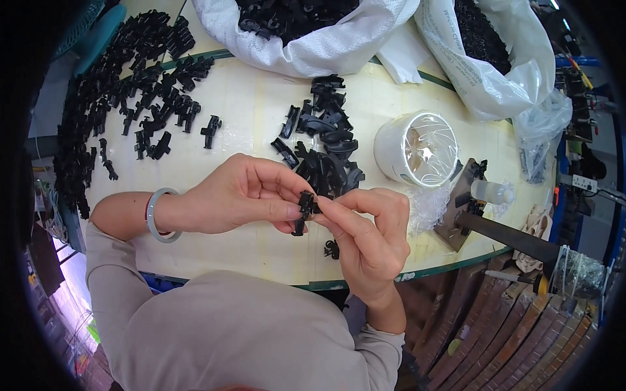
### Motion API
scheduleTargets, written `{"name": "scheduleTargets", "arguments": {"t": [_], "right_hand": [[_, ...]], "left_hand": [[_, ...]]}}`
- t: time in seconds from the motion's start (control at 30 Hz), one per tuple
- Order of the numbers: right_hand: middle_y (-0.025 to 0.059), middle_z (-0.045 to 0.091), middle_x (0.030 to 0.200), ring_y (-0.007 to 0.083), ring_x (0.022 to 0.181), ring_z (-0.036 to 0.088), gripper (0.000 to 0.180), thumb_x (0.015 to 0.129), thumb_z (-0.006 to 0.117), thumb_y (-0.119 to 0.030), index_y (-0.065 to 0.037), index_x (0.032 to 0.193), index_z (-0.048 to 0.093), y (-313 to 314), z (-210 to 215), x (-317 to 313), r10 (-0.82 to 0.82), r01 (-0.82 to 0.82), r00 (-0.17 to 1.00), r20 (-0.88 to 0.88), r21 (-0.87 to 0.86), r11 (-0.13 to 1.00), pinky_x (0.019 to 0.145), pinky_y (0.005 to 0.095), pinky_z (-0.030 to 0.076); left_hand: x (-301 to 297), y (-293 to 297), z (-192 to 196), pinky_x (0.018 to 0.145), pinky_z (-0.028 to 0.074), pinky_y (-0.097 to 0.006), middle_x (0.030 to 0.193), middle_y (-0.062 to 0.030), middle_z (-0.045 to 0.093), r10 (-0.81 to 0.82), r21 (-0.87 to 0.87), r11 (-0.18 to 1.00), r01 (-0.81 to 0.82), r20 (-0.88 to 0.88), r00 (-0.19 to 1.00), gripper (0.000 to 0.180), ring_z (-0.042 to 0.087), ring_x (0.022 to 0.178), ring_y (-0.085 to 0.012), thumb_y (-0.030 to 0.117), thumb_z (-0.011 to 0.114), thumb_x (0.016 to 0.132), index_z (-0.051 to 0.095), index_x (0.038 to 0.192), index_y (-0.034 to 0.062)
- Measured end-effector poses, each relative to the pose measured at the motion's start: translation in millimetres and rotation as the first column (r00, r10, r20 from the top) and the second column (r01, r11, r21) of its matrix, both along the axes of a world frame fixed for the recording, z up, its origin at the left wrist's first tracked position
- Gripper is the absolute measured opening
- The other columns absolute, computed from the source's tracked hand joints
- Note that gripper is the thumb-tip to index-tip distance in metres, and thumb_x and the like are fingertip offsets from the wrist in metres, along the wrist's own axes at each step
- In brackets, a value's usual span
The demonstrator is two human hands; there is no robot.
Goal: The person assembles small black plastic components by hand, joining parts together at a workbench.
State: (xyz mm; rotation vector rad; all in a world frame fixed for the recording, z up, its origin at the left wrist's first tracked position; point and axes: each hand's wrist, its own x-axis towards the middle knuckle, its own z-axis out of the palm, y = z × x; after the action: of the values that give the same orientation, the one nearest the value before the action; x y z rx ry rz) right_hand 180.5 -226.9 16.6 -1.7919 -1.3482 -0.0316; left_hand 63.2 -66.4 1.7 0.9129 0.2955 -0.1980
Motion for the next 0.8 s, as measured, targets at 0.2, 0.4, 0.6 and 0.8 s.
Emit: {"name": "scheduleTargets", "arguments": {"t": [0.2,0.4,0.6,0.8], "right_hand": [[0.0030,0.057,0.078,0.0195,0.073,0.050,0.032,0.057,0.075,-0.002,-0.006,0.088,0.068,2,-2,-1,0.016,-0.016,1.000,-0.004,0.008,1.000,0.063,0.0285,0.039],[0.0037,0.057,0.078,0.0195,0.072,0.050,0.031,0.058,0.075,-0.001,-0.005,0.088,0.067,0,-4,-4,0.029,-0.028,0.999,-0.022,0.007,1.000,0.062,0.0283,0.039],[0.0044,0.057,0.077,0.0197,0.071,0.050,0.032,0.058,0.075,0.000,-0.005,0.088,0.067,0,-11,-5,0.037,-0.037,0.999,-0.014,0.027,0.999,0.059,0.0278,0.041],[0.0083,0.061,0.088,0.0186,0.077,0.054,0.041,0.059,0.077,-0.001,0.000,0.098,0.064,-2,-9,6,0.010,0.021,0.946,-0.324,0.093,0.995,0.062,0.0260,0.044]], "left_hand": [[-1,0,0,0.076,0.053,-0.026,0.099,-0.0117,0.062,-0.007,-0.009,1.000,0.007,-0.003,1.000,0.026,0.063,0.086,-0.0150,0.002,0.056,0.086,0.054,0.111,-0.0047],[-5,-2,0,0.075,0.053,-0.026,0.097,-0.0120,0.063,0.005,0.013,1.000,-0.005,0.016,1.000,0.025,0.064,0.083,-0.0149,0.002,0.056,0.086,0.054,0.110,-0.0045],[-3,-4,-2,0.072,0.054,-0.026,0.094,-0.0115,0.064,0.000,0.109,0.994,-0.003,0.020,1.000,0.023,0.064,0.080,-0.0146,0.002,0.057,0.085,0.056,0.107,-0.0041],[-4,4,9,0.069,0.054,-0.024,0.092,-0.0108,0.064,0.042,0.101,0.994,-0.041,-0.009,0.999,0.022,0.064,0.078,-0.0147,0.000,0.059,0.083,0.059,0.104,-0.0035]]}}
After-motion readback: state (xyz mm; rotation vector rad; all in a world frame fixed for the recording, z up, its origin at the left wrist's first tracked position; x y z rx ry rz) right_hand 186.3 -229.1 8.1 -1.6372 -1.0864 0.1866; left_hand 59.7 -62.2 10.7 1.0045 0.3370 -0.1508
